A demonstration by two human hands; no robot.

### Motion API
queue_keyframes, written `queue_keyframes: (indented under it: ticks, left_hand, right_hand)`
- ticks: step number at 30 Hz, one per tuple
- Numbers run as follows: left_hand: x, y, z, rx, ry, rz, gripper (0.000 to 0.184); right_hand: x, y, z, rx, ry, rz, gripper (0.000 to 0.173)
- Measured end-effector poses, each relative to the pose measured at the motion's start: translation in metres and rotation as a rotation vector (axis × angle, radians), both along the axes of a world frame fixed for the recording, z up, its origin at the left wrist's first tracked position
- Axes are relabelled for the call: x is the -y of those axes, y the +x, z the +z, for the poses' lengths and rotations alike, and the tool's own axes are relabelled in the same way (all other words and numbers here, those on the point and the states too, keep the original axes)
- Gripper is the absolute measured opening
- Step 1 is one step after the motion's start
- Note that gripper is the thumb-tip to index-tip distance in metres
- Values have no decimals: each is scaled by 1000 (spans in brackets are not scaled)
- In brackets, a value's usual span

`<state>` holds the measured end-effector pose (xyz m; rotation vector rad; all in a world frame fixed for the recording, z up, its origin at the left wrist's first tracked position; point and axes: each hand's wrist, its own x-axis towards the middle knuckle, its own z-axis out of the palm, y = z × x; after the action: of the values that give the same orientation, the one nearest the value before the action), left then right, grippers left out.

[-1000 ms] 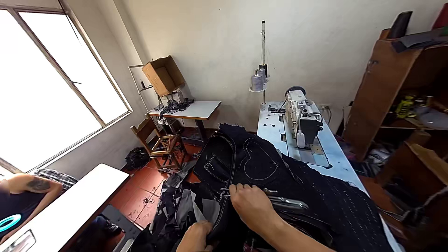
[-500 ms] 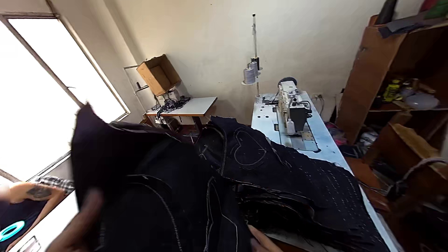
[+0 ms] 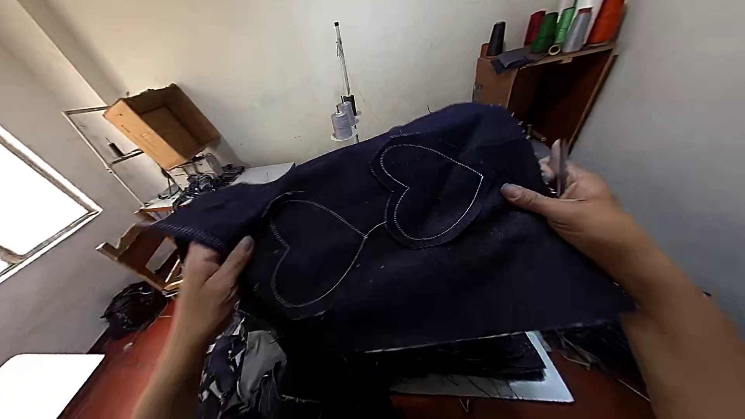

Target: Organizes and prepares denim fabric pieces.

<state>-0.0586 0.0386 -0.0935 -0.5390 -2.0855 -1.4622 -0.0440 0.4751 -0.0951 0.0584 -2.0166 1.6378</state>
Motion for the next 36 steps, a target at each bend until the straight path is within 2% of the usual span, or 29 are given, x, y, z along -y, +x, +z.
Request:
queue_keyframes:
  ticks: [2,4,5,6,9,11,13,15,16,18,19,20,22,23,25,26,31,34,36]
  left_hand:
    - [-19,-33,-13,62,-129,138,27]
    - [-34,-63,-35,276,-264,249,42]
    - [-41,-73,-45,396,-339,275,51]
    - [-48,-80,-53,495,-408,292,59]
    - [-59,-88,-70,622,-534,354,65]
    - [-58,-91,-64,666,-557,337,65]
    - [-49,-89,-53,666,-544,268,71]
    - [-28,-69,-50,529,-523,259,73]
    - [-13,-52,-58,369,-507,299,67]
    - [20,-20,-98,25,-449,388,40]
    - [36,-4,-130,-38,-412,367,41]
    - [49,11,-168,11,-416,311,48]
    - [63,36,-242,285,-533,176,60]
    - [66,44,-271,457,-559,49,69]
    - [67,48,-310,633,-501,-128,91]
    - [65,48,-314,669,-464,-169,96]
    - [60,52,-299,890,-352,-346,95]
    - [74,75,-269,778,-254,-189,63]
    - [83,92,-242,697,-358,-117,53]
  right_hand:
    - [-19,-38,-44,196,236,-93,29]
    - [-29,-64,-97,482,507,-186,50]
    - [-20,-65,-114,592,609,-232,61]
    - [-1,-62,-121,621,662,-252,66]
    - [82,-53,-121,430,580,-67,70]
    - [138,-55,-129,273,560,41,84]
    - [172,-63,-146,242,627,37,97]
    - [182,-71,-165,352,668,45,100]
    - [182,-72,-172,397,677,54,100]
    - [178,-72,-178,419,691,60,100]
    - [177,-72,-178,414,691,59,101]
    - [175,-73,-176,418,687,62,102]
    - [173,-76,-175,424,696,63,104]
    - [172,-77,-176,416,710,62,104]
    - [173,-77,-176,381,740,62,103]
    - [173,-78,-176,347,754,58,104]
    - [176,-79,-171,52,788,-25,102]
    - [180,-72,-152,42,867,-127,98]
    - [185,-55,-133,101,905,-124,85]
